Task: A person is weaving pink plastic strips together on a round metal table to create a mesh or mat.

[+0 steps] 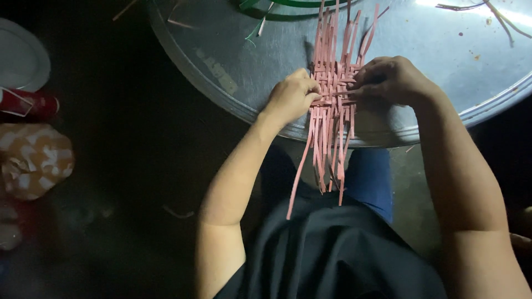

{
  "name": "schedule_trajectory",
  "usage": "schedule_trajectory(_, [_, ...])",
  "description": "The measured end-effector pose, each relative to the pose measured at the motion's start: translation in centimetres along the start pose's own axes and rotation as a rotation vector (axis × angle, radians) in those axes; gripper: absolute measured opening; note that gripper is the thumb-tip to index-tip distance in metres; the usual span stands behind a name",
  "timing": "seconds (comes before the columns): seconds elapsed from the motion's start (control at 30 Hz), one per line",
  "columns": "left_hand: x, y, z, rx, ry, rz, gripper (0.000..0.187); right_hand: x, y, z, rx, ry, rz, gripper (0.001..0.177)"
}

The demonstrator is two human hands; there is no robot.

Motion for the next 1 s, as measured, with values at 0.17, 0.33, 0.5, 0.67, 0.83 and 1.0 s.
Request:
schedule_trajectory(0.17, [0.7, -0.1, -0.2, 0.015, -0.088, -0.099, 0.015, 0.8, 0.0, 0.2, -0.087, -0.033, 0.032, 0.017])
schedule_trajectory(0.33, [1.2, -0.1, -1.4, -0.018, -0.112, -0.139, 0.016, 1.1, -1.4, 0.1, -0.111, -0.035, 0.147, 0.02])
schedule_trajectory(0.5, [2.2, -2.8, -0.7, -0.182, -0.148, -0.163, 0.014, 1.0, -1.0, 0.3, -0.075, 0.022, 0.174, 0.023])
schedule_trajectory(0.67, [2.1, -4.2, -0.7, -0.381, -0.192, -0.19, 0.014, 0.8, -0.2, -0.3, -0.001, -0.033, 0.151, 0.018])
schedule_trajectory(0.83, [1.8, -5.1, 0.7, -0.714, -0.204, -0.307, 0.01, 1.0, -0.8, 0.0, -0.023, -0.022, 0.171, 0.018])
schedule_trajectory(1.0, [0.9, -2.8, 0.4, -0.852, 0.02, -0.223, 0.011, 1.1, 0.5, 0.5, -0.04, 0.044, 0.03, 0.012])
Point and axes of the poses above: each hand's wrist, its own x-axis towards the middle knuckle, its own z-axis out of the palm, y = z × x, the point moved 4 cm from there along x, towards the middle knuckle, and after that the axes turned 2 degrees about -y, right-handed, at the moved point
